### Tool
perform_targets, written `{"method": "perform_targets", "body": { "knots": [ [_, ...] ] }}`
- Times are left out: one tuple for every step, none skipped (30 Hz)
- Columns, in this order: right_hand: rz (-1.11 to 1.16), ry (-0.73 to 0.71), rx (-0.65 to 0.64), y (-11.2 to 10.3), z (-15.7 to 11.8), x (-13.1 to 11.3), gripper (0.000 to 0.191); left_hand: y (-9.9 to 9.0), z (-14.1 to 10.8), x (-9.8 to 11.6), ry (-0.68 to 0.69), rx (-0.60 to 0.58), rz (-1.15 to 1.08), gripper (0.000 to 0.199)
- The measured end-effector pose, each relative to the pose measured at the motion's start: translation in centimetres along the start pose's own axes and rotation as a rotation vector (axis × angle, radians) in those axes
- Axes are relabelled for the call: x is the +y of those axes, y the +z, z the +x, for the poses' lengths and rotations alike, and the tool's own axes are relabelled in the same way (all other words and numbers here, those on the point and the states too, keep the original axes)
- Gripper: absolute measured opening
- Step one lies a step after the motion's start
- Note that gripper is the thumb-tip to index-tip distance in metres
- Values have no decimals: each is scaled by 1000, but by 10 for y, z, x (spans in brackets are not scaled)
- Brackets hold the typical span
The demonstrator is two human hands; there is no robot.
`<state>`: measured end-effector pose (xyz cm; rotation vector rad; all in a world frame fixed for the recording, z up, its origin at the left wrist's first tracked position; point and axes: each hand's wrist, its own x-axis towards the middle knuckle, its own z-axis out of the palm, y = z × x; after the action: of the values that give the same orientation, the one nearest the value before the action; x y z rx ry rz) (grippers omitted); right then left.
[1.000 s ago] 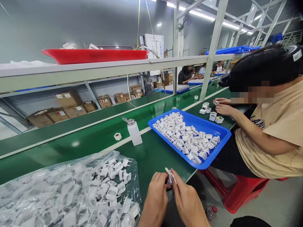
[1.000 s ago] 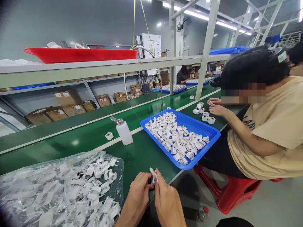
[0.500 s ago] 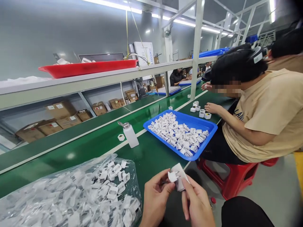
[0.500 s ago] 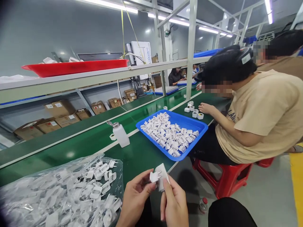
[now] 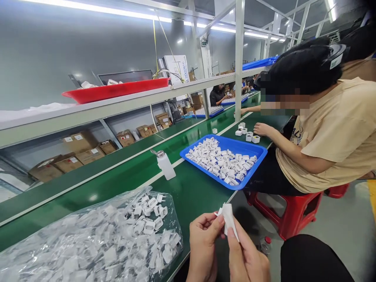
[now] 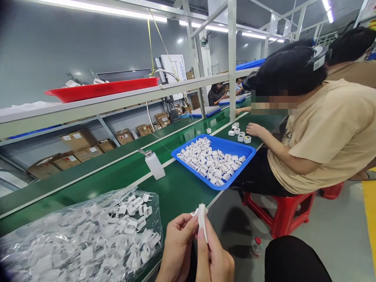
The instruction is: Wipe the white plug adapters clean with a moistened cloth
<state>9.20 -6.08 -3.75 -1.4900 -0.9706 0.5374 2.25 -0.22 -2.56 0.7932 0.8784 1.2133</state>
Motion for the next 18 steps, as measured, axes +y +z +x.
{"method": "perform_targets", "body": {
  "knots": [
    [-36,-55,3,-2,-1,-1,48,2,-3,1,-34,-12,-58,27],
    [-37,-96,-17,-4,0,-1,47,3,-6,2,-67,-21,-106,27],
    [-18,-135,-55,-8,1,-1,46,4,-9,3,-94,-32,-140,28],
    [-10,-189,-95,-12,4,-1,45,4,-12,5,-114,-42,-161,29],
    [-19,-247,-119,-16,7,0,45,4,-14,6,-134,-50,-172,31],
    [-49,-299,-117,-21,10,1,44,4,-17,8,-152,-51,-182,31],
    [-102,-341,-83,-27,13,2,43,4,-19,9,-174,-44,-195,32],
    [-169,-355,-26,-31,16,3,42,4,-20,10,-201,-29,-214,33],
    [-238,-338,42,-35,17,3,41,4,-22,11,-231,-12,-240,35],
    [-296,-300,110,-38,18,2,41,4,-24,12,-257,6,-272,36],
    [-339,-258,172,-40,17,1,41,5,-25,12,-279,21,-303,38],
    [-364,-233,220,-40,15,0,42,5,-26,13,-296,26,-324,39],
    [-368,-247,242,-39,13,-2,41,5,-27,13,-305,21,-332,40],
    [-354,-302,233,-36,10,-3,40,5,-28,13,-299,11,-328,40],
    [-329,-388,205,-33,7,-4,41,5,-29,13,-286,1,-314,38],
    [-295,-474,160,-29,5,-4,44,5,-29,13,-266,-2,-298,37],
    [-254,-544,108,-26,4,-3,50,5,-29,13,-240,2,-281,35],
    [-213,-583,57,-24,3,-2,55,4,-30,13,-211,10,-263,33]
  ]
}}
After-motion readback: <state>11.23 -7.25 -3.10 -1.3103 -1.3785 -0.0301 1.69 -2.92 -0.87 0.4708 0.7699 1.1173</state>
